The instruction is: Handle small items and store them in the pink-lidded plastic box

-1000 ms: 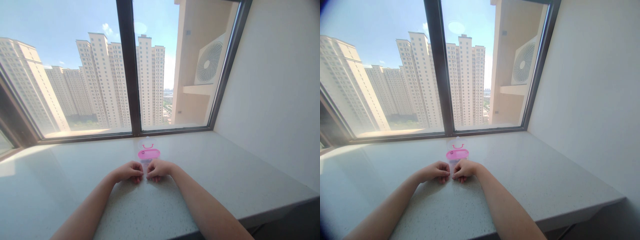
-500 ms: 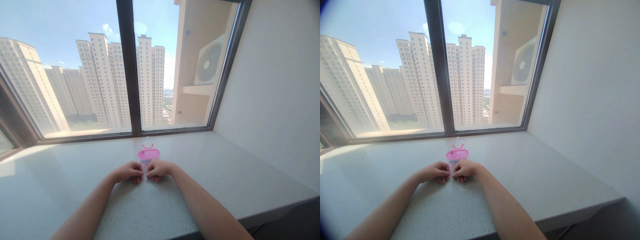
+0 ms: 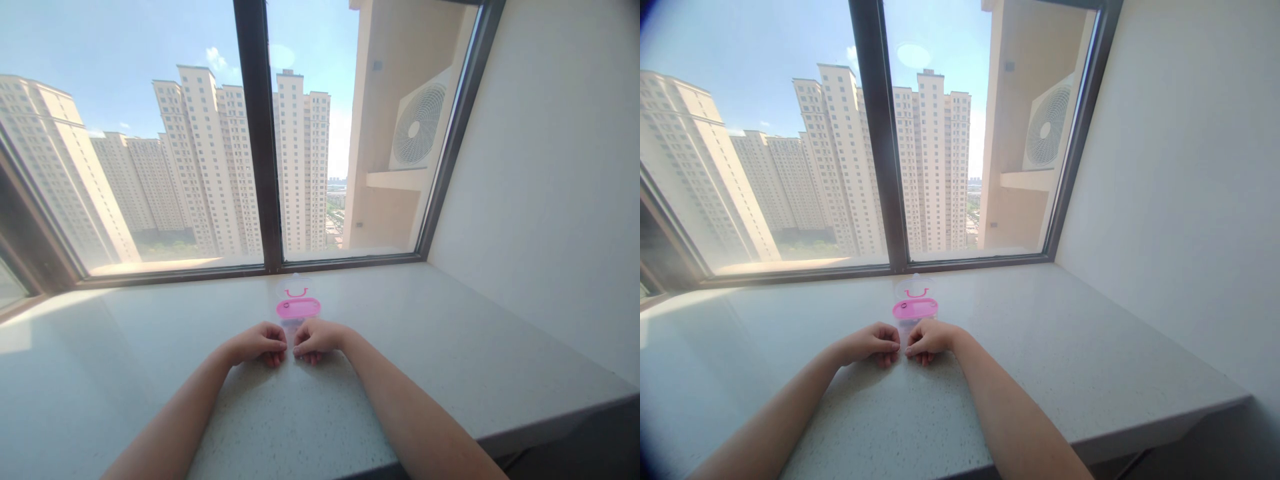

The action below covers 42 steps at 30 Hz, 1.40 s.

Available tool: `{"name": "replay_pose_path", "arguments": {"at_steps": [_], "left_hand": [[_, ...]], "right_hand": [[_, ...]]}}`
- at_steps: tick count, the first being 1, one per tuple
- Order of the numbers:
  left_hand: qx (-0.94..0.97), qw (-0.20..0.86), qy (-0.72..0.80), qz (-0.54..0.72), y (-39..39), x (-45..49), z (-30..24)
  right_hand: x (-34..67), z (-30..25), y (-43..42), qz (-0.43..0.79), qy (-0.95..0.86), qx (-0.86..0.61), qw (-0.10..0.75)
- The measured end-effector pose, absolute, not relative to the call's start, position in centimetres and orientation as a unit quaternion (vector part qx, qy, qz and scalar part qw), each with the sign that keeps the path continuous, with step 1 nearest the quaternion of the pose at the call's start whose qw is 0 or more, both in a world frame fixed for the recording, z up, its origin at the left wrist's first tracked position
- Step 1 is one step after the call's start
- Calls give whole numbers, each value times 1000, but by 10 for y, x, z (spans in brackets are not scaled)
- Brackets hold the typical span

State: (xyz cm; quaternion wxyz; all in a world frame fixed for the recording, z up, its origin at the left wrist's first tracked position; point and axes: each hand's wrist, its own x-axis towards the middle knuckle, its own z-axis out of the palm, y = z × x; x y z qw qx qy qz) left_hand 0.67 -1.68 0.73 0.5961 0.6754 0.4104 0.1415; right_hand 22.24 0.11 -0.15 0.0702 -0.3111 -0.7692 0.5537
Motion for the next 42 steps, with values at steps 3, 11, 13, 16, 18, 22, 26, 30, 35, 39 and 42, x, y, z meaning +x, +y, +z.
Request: {"name": "replay_pose_path", "arguments": {"at_steps": [3,11,13,16,18,22,26,30,35,39,42], "left_hand": [[674,595,413,144,-17,7,7],[669,596,419,144,-18,8,9],[668,598,420,143,-18,8,10],[665,600,422,142,-19,8,10],[665,599,422,141,-19,8,11],[669,598,418,140,-18,8,11],[672,598,413,141,-18,8,10],[673,597,413,142,-18,7,9],[667,600,417,144,-19,7,10],[665,603,417,145,-19,8,11],[664,603,418,144,-20,8,12]], "right_hand": [[223,-1,1,553,-770,-311,70],[222,-1,2,556,-768,-310,69],[222,-1,1,558,-766,-312,71],[222,1,0,561,-763,-314,72],[222,3,-1,560,-761,-318,71],[222,3,-2,559,-760,-325,69],[221,1,0,564,-758,-320,70],[221,-1,1,564,-758,-319,73],[220,0,0,561,-759,-324,71],[220,3,-1,560,-756,-333,68],[220,3,-2,559,-753,-340,66]]}}
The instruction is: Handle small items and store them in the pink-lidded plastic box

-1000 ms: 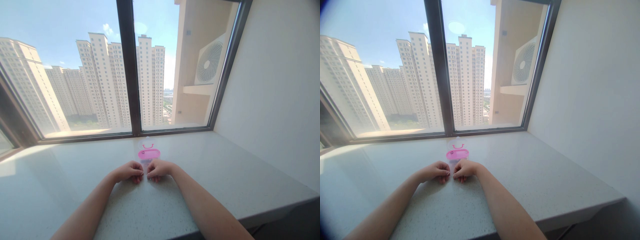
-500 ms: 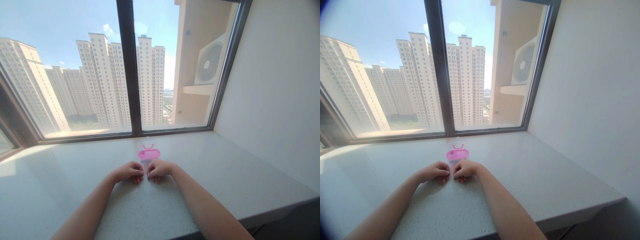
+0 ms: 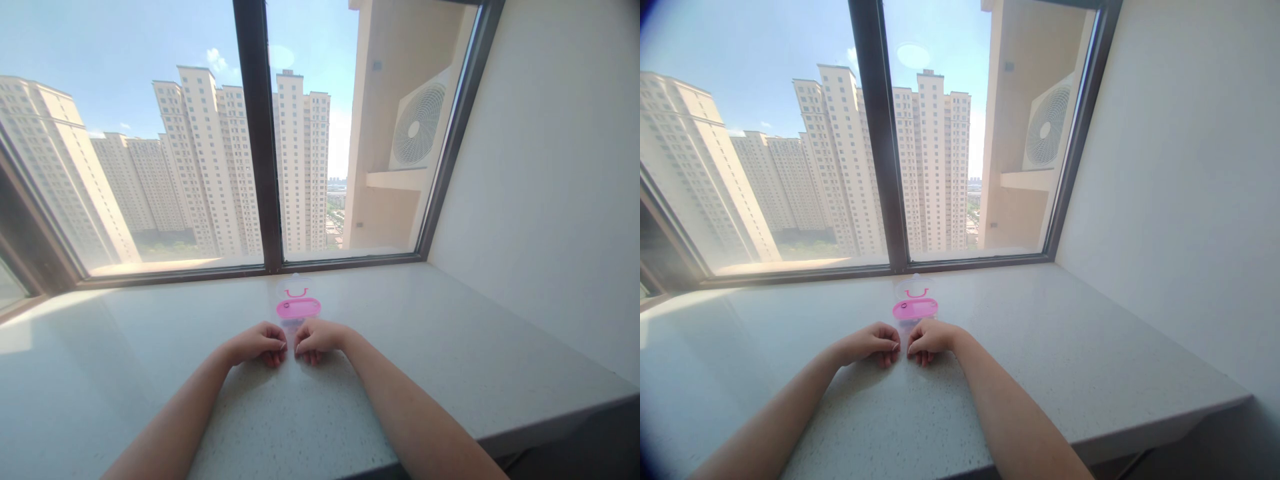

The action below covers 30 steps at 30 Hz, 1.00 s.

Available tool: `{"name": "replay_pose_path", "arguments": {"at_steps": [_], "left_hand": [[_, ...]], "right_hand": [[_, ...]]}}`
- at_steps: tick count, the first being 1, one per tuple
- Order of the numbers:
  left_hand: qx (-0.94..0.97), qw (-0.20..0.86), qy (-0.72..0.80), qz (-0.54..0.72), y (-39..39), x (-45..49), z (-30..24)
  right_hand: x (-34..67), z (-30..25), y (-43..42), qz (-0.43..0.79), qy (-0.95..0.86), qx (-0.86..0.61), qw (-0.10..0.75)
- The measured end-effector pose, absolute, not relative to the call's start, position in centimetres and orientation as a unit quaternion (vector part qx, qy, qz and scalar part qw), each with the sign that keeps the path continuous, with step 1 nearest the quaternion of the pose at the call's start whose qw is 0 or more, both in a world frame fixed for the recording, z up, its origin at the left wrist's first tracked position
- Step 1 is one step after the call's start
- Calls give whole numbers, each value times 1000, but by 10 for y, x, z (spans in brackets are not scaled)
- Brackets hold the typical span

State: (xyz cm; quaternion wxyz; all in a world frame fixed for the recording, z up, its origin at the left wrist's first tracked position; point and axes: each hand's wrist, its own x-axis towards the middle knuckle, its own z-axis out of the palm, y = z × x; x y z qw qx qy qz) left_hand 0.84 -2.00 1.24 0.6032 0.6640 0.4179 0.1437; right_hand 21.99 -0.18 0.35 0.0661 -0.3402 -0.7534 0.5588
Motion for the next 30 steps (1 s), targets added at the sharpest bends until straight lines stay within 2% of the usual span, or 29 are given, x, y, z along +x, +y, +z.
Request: {"name": "replay_pose_path", "arguments": {"at_steps": [30], "left_hand": [[672,596,415,145,-17,7,8]], "right_hand": [[222,-1,1,555,-767,-315,74]]}}
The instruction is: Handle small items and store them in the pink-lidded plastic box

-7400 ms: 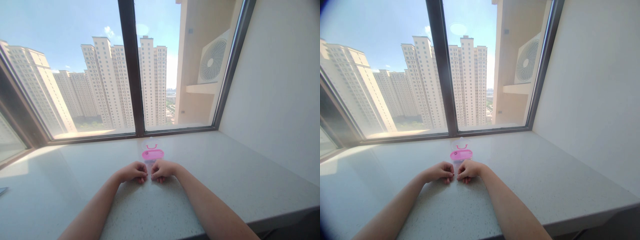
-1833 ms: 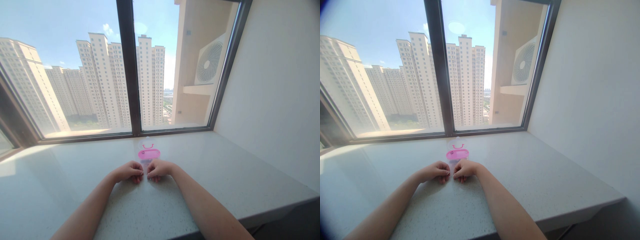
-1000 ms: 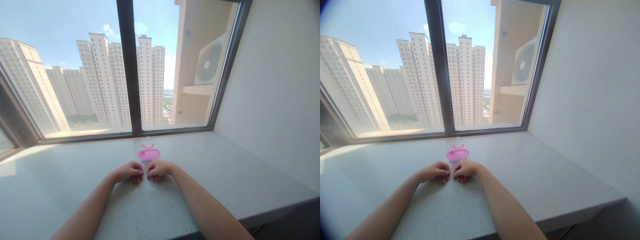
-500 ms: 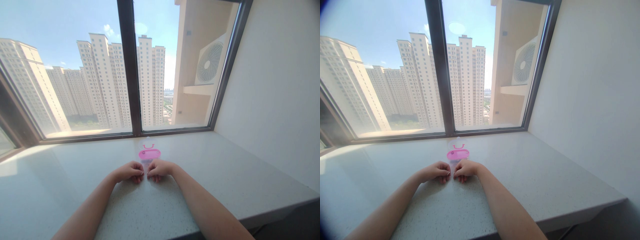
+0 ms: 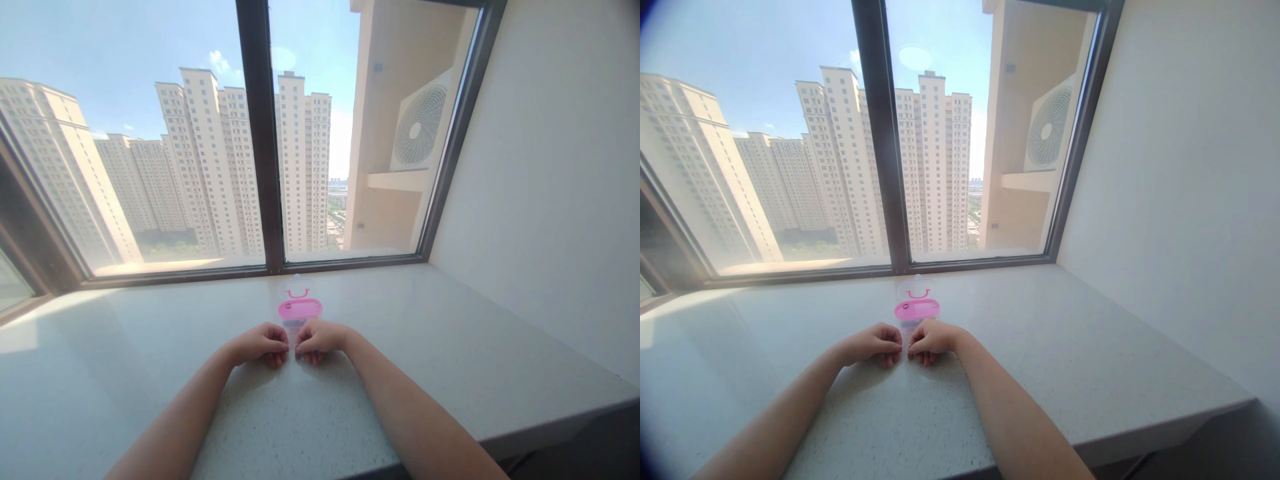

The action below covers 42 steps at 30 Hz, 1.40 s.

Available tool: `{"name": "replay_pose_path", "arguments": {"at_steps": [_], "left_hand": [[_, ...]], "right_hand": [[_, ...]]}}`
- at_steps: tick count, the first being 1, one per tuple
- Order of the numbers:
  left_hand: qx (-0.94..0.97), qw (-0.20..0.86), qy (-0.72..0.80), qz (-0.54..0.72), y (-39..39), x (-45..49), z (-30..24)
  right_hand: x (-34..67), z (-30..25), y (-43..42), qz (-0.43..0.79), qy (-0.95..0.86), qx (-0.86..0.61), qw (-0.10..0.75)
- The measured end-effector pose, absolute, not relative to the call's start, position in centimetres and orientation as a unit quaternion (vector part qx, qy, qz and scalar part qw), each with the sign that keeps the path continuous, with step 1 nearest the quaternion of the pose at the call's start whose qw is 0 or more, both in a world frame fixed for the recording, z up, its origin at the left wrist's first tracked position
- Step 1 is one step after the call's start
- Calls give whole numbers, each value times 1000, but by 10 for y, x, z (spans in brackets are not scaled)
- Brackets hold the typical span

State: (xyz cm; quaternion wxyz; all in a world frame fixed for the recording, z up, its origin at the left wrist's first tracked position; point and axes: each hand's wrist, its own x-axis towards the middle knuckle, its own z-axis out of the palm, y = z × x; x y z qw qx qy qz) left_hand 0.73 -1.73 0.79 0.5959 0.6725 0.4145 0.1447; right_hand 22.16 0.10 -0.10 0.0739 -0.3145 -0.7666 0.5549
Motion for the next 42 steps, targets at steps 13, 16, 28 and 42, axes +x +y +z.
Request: {"name": "replay_pose_path", "arguments": {"at_steps": [13,16,28,42], "left_hand": [[673,595,414,148,-17,8,7],[673,594,415,147,-16,7,6],[667,602,415,148,-16,6,5],[672,604,405,143,-16,6,7]], "right_hand": [[222,-1,1,559,-762,-319,73],[222,-1,2,558,-765,-314,73],[223,-3,2,555,-768,-312,75],[223,-3,3,549,-772,-312,71]]}}
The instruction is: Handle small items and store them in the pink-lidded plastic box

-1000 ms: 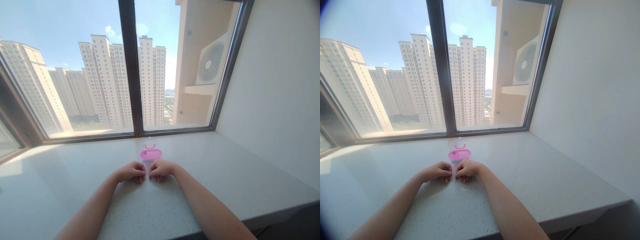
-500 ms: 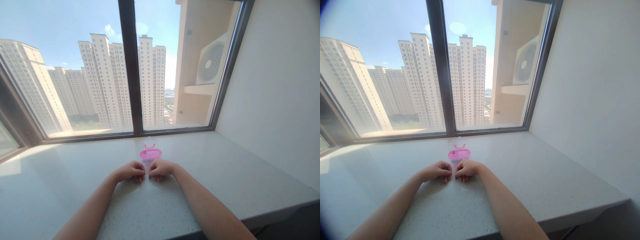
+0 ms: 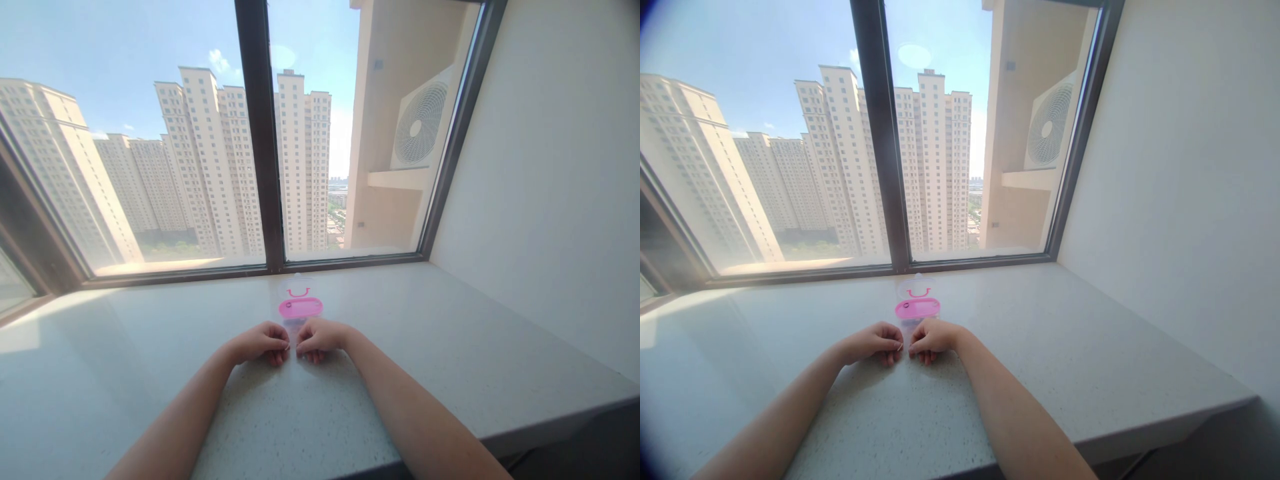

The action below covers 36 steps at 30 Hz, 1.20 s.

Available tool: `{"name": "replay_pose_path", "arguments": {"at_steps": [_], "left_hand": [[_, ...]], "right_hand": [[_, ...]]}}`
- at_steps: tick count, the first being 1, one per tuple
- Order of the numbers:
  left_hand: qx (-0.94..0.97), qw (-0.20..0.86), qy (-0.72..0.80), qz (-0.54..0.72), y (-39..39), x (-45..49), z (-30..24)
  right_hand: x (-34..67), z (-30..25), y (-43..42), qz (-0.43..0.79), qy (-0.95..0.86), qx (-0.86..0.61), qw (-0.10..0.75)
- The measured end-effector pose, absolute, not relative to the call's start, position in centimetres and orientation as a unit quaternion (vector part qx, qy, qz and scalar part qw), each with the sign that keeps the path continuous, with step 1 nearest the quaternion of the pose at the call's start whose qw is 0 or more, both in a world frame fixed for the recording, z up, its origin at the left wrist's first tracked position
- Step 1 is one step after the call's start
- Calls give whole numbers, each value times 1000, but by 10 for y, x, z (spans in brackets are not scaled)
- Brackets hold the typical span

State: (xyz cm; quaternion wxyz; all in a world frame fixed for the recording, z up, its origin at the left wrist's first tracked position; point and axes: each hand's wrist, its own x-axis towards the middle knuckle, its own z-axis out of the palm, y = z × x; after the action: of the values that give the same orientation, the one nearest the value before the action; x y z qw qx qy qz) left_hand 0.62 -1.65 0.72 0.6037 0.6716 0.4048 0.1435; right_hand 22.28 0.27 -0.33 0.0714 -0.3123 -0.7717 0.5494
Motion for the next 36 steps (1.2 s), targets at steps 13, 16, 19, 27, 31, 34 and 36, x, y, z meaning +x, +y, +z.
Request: {"name": "replay_pose_path", "arguments": {"at_steps": [13,16,19,27,31,34,36], "left_hand": [[667,606,409,143,-16,6,7],[672,602,407,142,-17,6,8],[675,599,407,140,-17,6,7],[678,597,406,141,-17,6,6],[675,598,408,142,-16,7,6],[675,599,407,141,-15,7,6],[674,600,407,142,-14,7,5]], "right_hand": [[223,-5,4,555,-772,-302,74],[222,-4,4,554,-770,-307,76],[222,-3,3,553,-770,-311,73],[222,-1,2,551,-771,-312,70],[222,0,1,548,-770,-320,68],[221,0,1,549,-768,-323,68],[221,-1,1,551,-767,-323,67]]}}
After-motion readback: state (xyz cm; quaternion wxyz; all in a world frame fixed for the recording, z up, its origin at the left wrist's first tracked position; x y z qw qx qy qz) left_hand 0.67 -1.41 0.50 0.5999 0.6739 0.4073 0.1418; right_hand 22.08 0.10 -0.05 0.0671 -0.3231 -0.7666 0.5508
